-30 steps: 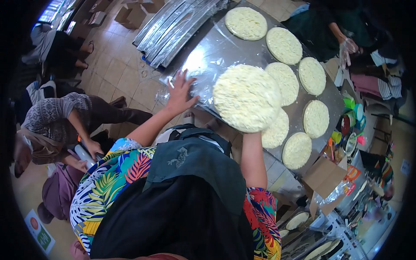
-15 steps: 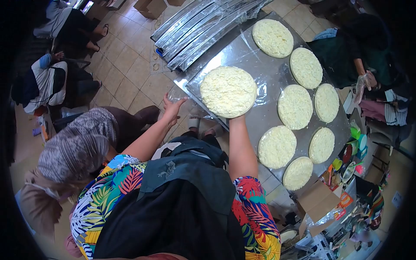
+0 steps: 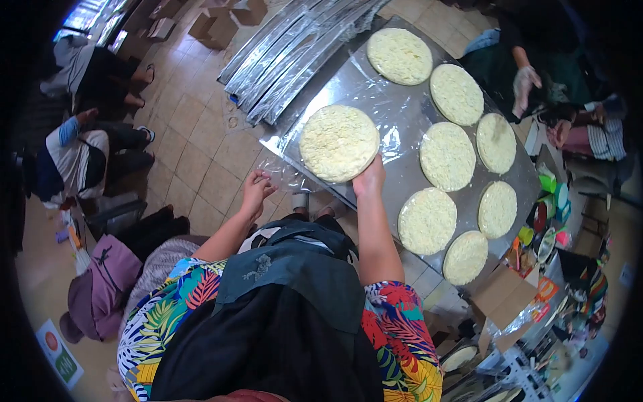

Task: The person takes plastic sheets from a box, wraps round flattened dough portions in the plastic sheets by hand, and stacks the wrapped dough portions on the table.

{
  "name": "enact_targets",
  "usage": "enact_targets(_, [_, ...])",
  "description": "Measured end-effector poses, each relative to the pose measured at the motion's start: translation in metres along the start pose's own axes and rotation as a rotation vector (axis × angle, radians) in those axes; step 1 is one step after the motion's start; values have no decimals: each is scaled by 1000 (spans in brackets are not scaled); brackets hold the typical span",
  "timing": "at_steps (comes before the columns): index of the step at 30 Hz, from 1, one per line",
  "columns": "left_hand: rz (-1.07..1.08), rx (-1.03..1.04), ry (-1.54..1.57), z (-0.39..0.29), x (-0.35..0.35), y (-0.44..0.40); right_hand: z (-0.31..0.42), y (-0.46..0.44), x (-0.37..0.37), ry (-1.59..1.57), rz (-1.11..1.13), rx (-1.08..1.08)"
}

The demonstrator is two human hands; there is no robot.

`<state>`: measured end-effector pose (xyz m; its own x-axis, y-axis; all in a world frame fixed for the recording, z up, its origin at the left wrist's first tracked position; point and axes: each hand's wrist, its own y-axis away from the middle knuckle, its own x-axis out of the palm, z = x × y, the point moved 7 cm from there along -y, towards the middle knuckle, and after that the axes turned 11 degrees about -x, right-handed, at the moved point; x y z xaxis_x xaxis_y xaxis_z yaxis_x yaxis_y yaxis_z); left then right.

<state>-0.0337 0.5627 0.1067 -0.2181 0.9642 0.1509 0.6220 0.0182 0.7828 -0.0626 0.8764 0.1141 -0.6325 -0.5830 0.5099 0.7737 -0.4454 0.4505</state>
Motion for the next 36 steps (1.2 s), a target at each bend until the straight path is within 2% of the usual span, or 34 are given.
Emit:
enact_targets(2, [-24,-26,26,2,-10,0,16,29,-30,22,-255,104])
enact_targets(3, [-31,-38,14,2,-13,2,34,47,-33,162,-303,29])
enact_targets(4, [-12,-20,6,-3,-13,2,30,57,-41,161,-316,46])
enact_targets(6, [-2,-5,-4,-12,-15,2,65,72,-30,658,-173,-488])
enact_targets(7, [25,-13,-19,-16,-14,1,63,82,-17,705,-46,-552])
enact_targets(8, [54,-19,-33,-17,-13,2,58,87,-12,702,-44,-542])
enact_targets(10, [44,-2,-37,-27,-11,10,51,111,61,1183,518,-837])
enact_targets(12, [40,23,-39,-31,-11,12,41,128,115,1353,737,-947])
enact_targets(16, [62,45,-80,-34,-15,10,5,120,159,1525,841,-918])
enact_targets(18, [66,55,-109,-36,-16,9,-23,102,155,1756,822,-673])
enact_targets(19, [68,58,-81,-36,-17,9,-30,101,154,1755,830,-682])
enact_targets(21, [64,63,-40,-41,-19,11,-32,97,145,1420,726,-586])
enact_targets(22, [40,43,-33,-47,-19,14,-30,101,144,1424,742,-586])
enact_targets(24, [6,17,-8,-53,-22,15,-20,126,147,1278,931,-773])
enact_targets(25, [-22,30,-53,-55,-24,13,-20,133,143,1285,949,-768])
enact_targets(27, [-48,39,-83,-55,-28,5,-14,153,139,1238,1040,-938])
enact_targets(30, [-69,129,-84,-52,-42,-3,-13,175,132,1185,1131,-1032])
enact_targets(31, [-72,149,-84,-51,-44,-3,-15,177,128,1192,1134,-1027])
enact_targets(33, [-62,170,-90,-47,-46,-1,-27,188,119,1232,1339,-1018])
enact_targets(34, [-105,162,-63,-42,-53,2,-28,189,114,1244,1325,-1022])
enact_targets(36, [-170,139,-24,-29,-64,1,-40,193,104,1276,1464,-926])
